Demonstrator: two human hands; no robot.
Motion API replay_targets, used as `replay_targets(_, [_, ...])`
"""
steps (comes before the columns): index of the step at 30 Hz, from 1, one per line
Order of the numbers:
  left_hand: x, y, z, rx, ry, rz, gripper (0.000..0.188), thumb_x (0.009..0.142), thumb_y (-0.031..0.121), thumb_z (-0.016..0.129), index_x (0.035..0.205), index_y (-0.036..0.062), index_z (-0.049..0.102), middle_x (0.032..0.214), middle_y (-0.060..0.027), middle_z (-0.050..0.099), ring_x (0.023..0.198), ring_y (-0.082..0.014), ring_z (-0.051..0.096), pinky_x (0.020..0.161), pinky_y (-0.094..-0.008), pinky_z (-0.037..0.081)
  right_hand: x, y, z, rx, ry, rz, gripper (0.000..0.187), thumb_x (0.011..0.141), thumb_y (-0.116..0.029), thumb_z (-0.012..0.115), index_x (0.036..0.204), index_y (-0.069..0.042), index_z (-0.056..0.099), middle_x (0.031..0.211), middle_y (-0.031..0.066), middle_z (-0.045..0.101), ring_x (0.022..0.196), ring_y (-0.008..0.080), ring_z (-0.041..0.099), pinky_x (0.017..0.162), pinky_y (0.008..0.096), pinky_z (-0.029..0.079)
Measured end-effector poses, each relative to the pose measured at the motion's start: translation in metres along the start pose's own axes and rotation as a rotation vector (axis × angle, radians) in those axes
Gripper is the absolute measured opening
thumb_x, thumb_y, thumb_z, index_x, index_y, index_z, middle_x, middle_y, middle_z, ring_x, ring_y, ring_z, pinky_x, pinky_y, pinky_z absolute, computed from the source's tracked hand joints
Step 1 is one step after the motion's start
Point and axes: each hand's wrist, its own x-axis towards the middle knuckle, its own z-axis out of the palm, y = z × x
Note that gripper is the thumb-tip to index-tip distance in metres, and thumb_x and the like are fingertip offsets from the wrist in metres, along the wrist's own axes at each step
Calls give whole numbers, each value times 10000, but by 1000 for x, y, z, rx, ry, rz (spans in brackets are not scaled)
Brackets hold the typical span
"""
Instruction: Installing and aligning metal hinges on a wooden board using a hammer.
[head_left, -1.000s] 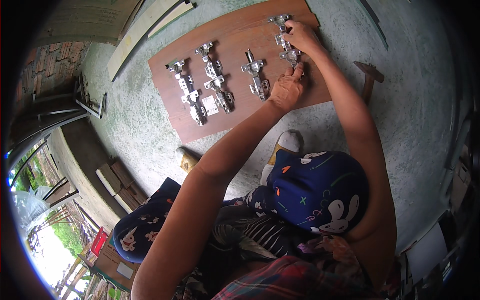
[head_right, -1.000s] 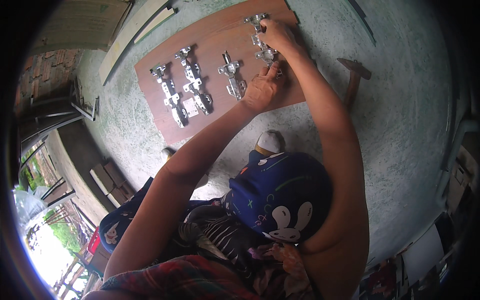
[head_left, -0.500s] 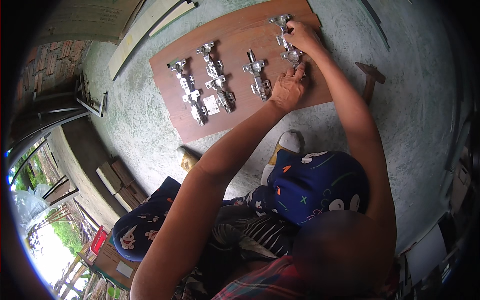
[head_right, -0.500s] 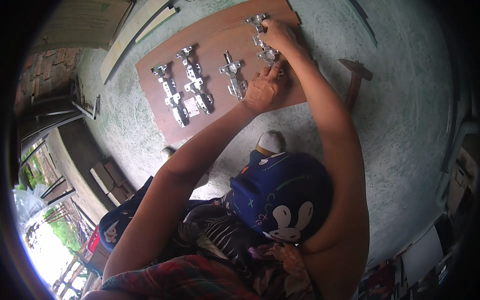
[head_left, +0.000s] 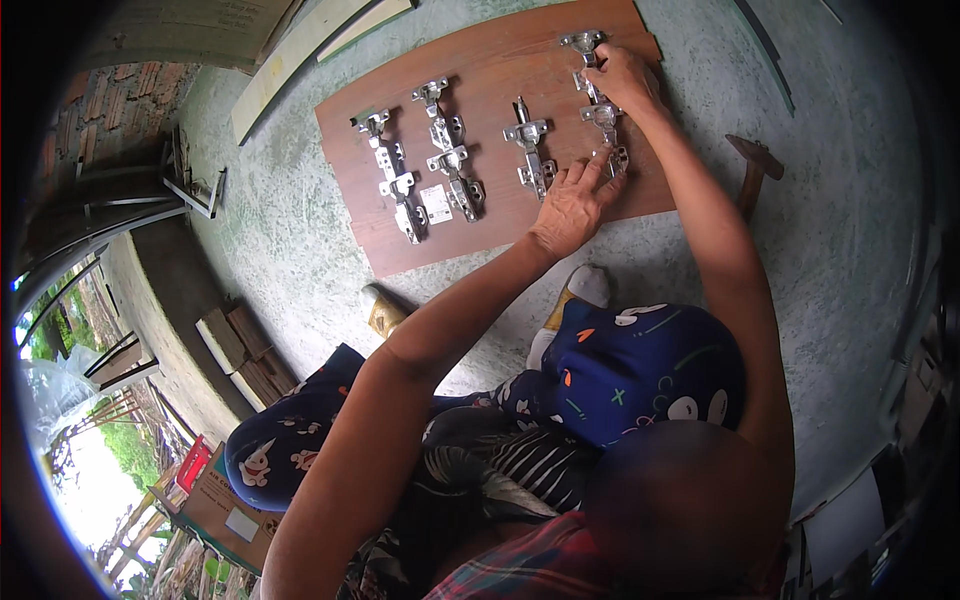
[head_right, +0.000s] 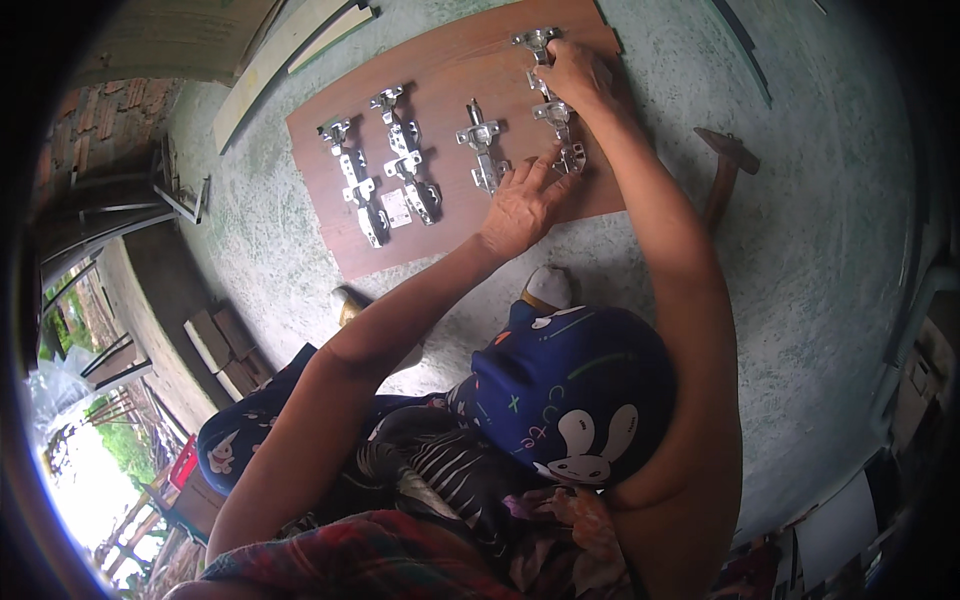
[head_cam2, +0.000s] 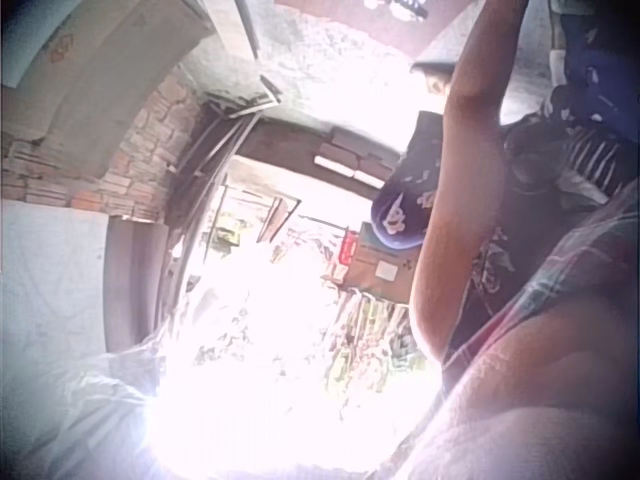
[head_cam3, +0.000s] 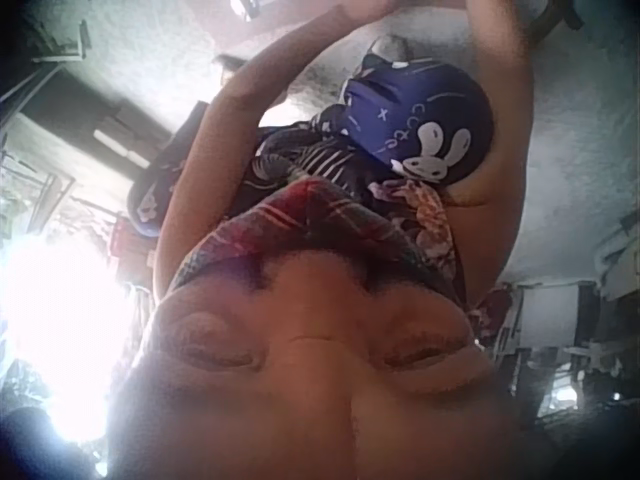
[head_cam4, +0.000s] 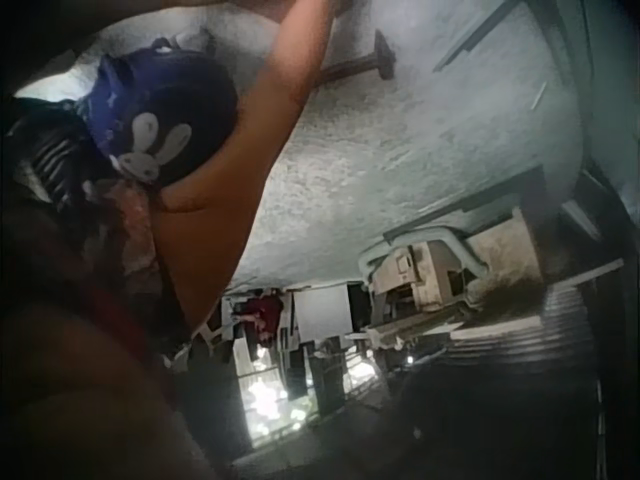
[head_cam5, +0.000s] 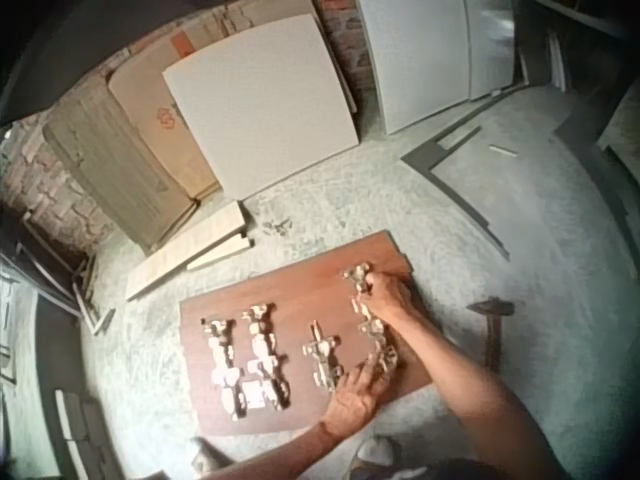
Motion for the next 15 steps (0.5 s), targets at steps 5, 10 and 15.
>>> replay_targets(5, [-24, -8, -7, -151, -11, -119, 498, 762, 85, 595, 1258, 130, 588, 1403, -208, 380, 1143, -346, 484, 971, -430, 429, 2, -10, -7, -123, 68, 31, 316, 788, -286, 677, 1053, -121, 624, 952, 133, 690, 941, 346, 656, 791, 469, 504])
replay_targets(10, [-37, -17, -13, -257, -11, -211, 512, 741, 68, 609, 1250, 113, 582, 1397, -195, 390, 1162, -355, 475, 1007, -441, 406, 6, -17, -16, -234, 150, -3, 237, 826, -184, 607, 1060, -157, 630, 1003, 134, 684, 966, 358, 642, 796, 465, 500])
replay_targets(15, [-42, -18, -13, -254, 8, -230, 497, 722, 60, 624, 1216, 101, 598, 1386, -181, 411, 1178, -351, 474, 995, -438, 408, 16, -4, -10, -236, 302, -193, 214, 824, -99, 630, 1029, -162, 630, 978, 96, 674, 927, 328, 639, 759, 452, 506])
